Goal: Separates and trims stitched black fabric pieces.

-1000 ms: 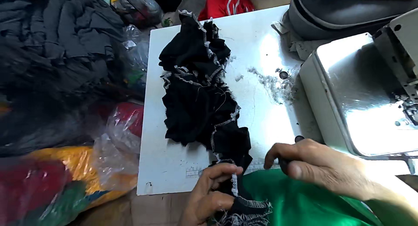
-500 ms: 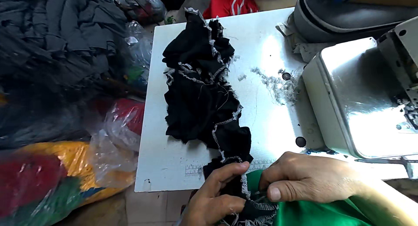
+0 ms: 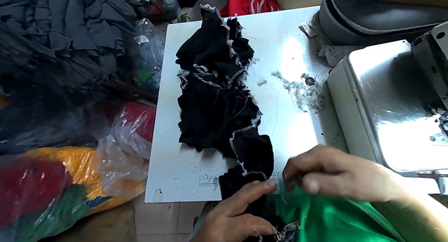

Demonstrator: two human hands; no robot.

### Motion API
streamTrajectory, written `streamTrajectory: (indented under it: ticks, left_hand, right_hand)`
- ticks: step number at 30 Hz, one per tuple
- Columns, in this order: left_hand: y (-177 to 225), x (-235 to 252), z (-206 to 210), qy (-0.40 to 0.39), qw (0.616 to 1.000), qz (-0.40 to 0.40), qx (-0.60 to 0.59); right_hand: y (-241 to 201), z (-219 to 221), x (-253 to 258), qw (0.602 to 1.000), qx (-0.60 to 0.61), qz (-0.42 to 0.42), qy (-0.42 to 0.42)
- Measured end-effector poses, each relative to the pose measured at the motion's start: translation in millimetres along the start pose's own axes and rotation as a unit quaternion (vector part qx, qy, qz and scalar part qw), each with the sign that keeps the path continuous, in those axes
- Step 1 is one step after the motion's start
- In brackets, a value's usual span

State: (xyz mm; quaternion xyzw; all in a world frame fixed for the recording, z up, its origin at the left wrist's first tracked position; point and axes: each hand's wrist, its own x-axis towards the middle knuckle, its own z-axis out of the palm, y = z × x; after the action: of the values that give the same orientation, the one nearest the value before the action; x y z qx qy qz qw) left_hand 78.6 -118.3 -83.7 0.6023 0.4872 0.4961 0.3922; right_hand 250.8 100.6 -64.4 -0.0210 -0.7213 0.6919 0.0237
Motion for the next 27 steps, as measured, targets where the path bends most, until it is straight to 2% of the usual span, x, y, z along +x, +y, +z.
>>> streamTrajectory:
  ticks: [3,5,8,10,13,16,18,21,24,27]
  left_hand:
    - [1,-2,1,-0.021,1.0,0.02,-0.003]
    - [2,0,1,-0.033,0.999,0.019,-0.017]
    - [4,3,1,-0.045,0.999,0.013,-0.017]
    - [6,4,1,-0.05,0.999,0.006,-0.014]
    - [6,3,1,-0.058,0.998,0.013,-0.011]
    - [6,2,0,-0.062,0.998,0.013,-0.027]
    - [8,0,1,-0.048,0.999,-0.004,-0.026]
    - [5,-6,4,0.022,1.0,-0.02,-0.011]
    - [0,-8,8,0.109,0.994,-0.022,0.004]
    - [-5,-3,9,0.146,0.988,-0.017,-0.049]
  right_hand:
    - [-5,-6,1,0.991,0.014,0.005,0.135]
    - [-7,-4,8,0.99,-0.018,-0.001,0.143]
    - [-9,11,23,0.989,-0.118,0.039,0.085]
    - [-13,17,34,0.973,-0.192,0.125,0.016]
    - [-23,17,52,0.924,-0.256,0.261,-0.115]
    - [-23,12,60,0.908,-0.264,0.266,-0.187]
    - [-21,9,56,0.929,-0.248,0.221,-0.161]
    - [-12,2,42,0.966,-0.211,0.141,-0.04]
    - [-12,-1,30,0.982,-0.14,0.125,0.027]
    - [-7,9,19,0.986,-0.109,0.108,0.067]
